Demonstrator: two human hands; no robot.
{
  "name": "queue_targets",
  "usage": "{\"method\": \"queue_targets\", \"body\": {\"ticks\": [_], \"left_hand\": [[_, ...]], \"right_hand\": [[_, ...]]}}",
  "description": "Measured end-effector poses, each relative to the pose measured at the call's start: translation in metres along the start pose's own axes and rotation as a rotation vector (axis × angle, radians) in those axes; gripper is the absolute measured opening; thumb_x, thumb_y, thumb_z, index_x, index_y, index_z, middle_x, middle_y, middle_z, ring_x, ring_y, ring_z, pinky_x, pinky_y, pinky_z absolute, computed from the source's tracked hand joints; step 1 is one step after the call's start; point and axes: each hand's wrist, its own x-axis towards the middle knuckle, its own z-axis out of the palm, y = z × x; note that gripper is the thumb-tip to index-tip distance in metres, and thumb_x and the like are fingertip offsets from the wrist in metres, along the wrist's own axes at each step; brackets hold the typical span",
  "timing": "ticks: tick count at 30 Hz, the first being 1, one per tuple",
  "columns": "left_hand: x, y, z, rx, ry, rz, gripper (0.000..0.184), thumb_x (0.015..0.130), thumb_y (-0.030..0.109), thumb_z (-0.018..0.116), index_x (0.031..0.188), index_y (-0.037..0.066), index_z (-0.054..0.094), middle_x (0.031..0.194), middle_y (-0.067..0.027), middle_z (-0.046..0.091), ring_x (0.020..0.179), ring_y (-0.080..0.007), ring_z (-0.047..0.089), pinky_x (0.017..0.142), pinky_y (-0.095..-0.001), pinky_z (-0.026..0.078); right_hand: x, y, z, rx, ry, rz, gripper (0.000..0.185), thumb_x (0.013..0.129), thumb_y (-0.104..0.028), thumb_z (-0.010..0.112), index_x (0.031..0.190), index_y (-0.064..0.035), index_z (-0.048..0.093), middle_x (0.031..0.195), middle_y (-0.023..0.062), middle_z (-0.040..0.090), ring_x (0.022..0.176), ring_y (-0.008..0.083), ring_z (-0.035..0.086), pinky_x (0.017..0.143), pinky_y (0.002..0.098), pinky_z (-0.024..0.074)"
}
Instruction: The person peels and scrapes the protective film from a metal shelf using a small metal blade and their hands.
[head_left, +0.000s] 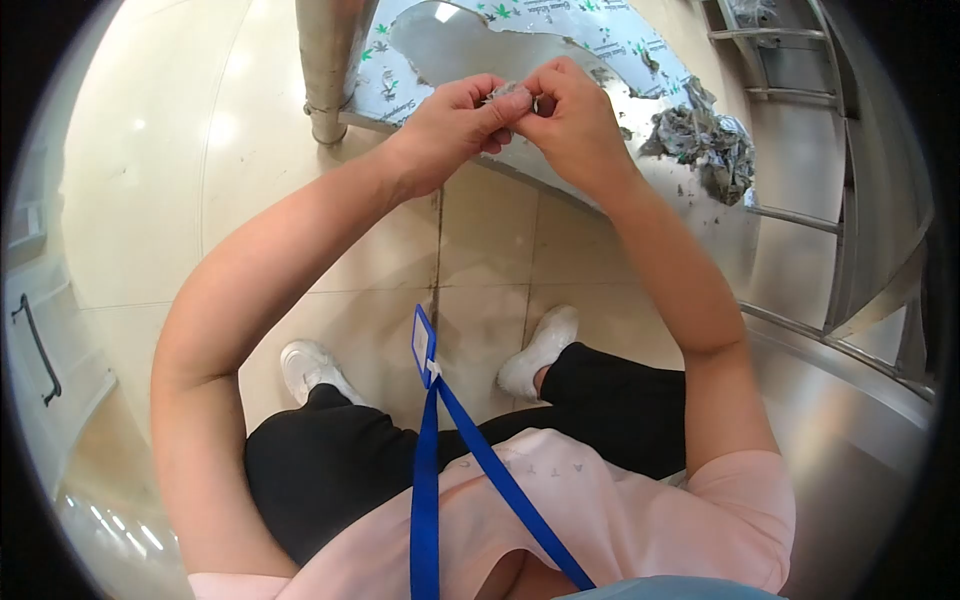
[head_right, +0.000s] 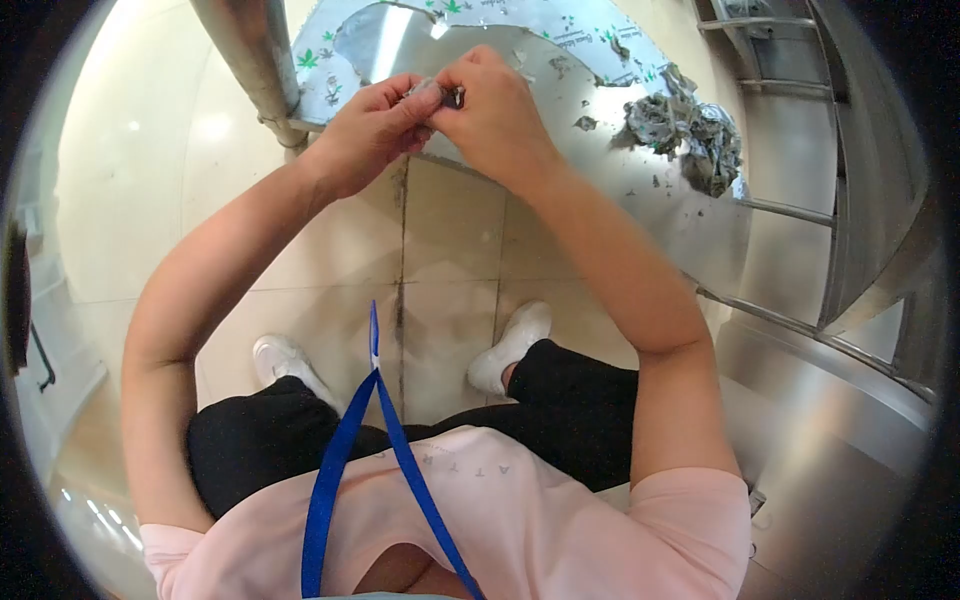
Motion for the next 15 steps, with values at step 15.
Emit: {"method": "queue_targets", "body": {"ticks": [15], "left_hand": [[-0.001,0.0,-0.046,-0.26,0.037,0.076,0.02,0.091,0.026,0.053,0.089,0.007,0.056,0.072,0.0045,0.053,0.058,-0.0036,0.046,0.053,-0.015,0.04]], "right_hand": [[0.005,0.015,-0.022,0.1,-0.168,-0.314,0.031,0.09,-0.026,0.05,0.108,-0.0011,0.057,0.088,0.0074,0.055,0.079,0.0168,0.051,0.072,0.0282,0.0415]]}}
